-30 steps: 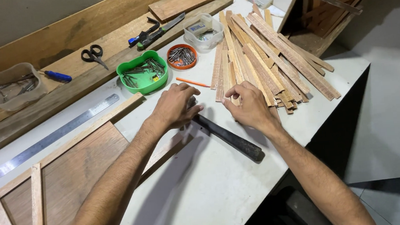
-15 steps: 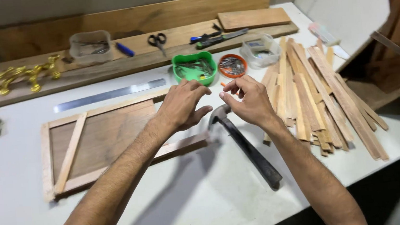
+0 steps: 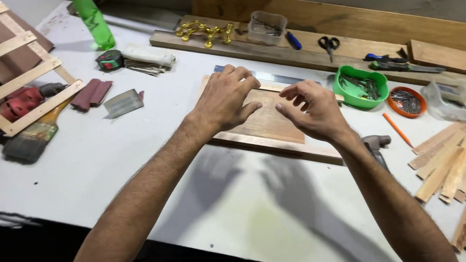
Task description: Making a wooden frame by hammering nails into wood strips and sanding edges.
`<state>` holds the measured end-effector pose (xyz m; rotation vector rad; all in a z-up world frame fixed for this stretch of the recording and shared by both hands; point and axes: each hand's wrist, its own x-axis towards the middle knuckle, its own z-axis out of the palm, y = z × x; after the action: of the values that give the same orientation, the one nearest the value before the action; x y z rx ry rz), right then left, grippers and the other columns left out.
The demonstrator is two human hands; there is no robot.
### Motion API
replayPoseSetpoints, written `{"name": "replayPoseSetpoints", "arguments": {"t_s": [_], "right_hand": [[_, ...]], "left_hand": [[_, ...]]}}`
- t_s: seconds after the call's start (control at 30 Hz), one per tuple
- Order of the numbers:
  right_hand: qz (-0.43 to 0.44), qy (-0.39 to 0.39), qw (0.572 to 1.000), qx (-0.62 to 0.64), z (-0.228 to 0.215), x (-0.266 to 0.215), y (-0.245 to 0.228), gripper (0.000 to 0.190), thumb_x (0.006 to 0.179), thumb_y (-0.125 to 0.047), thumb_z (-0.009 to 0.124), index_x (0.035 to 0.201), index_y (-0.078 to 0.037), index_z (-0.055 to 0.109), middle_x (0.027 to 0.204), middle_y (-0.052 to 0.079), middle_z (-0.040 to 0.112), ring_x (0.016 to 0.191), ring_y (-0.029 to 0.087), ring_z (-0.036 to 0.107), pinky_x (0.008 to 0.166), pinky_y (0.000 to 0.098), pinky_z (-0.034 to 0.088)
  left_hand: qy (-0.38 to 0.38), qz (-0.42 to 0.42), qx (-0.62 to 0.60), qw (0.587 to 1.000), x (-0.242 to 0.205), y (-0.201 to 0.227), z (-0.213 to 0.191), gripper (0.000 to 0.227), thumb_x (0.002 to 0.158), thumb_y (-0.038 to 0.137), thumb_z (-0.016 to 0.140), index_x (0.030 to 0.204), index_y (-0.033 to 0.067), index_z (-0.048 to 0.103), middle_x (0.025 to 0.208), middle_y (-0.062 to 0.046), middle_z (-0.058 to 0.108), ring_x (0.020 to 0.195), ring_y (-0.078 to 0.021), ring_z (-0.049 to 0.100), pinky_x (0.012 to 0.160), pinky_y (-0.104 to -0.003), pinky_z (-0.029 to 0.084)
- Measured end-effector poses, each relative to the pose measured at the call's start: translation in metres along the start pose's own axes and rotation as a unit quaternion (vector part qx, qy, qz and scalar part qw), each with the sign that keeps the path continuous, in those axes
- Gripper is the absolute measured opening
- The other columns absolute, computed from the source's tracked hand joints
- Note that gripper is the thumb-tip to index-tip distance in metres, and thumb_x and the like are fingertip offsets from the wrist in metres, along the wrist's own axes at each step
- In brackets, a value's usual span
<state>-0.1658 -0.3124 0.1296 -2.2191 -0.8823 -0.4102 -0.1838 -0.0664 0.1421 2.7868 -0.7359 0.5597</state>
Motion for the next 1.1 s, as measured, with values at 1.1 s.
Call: {"name": "replayPoseSetpoints", "arguments": {"t_s": [1.1], "right_hand": [[0.04,-0.337,0.94,0.043,0.297,0.201,-0.052,0.082,0.088,-0.048,0.074,0.15,-0.01,0.037,0.131,0.021,0.061,0.084,0.022,0.071,0.068,0.038,0.064]], "left_hand": [[-0.161,-0.303,0.007,0.939,-0.157,-0.291,0.014,0.064,0.08,0.041,0.086,0.128,0.006,0.064,0.127,-0.012,0.061,0.128,-0.0314,0.05,0.112,-0.05,0.04]]}}
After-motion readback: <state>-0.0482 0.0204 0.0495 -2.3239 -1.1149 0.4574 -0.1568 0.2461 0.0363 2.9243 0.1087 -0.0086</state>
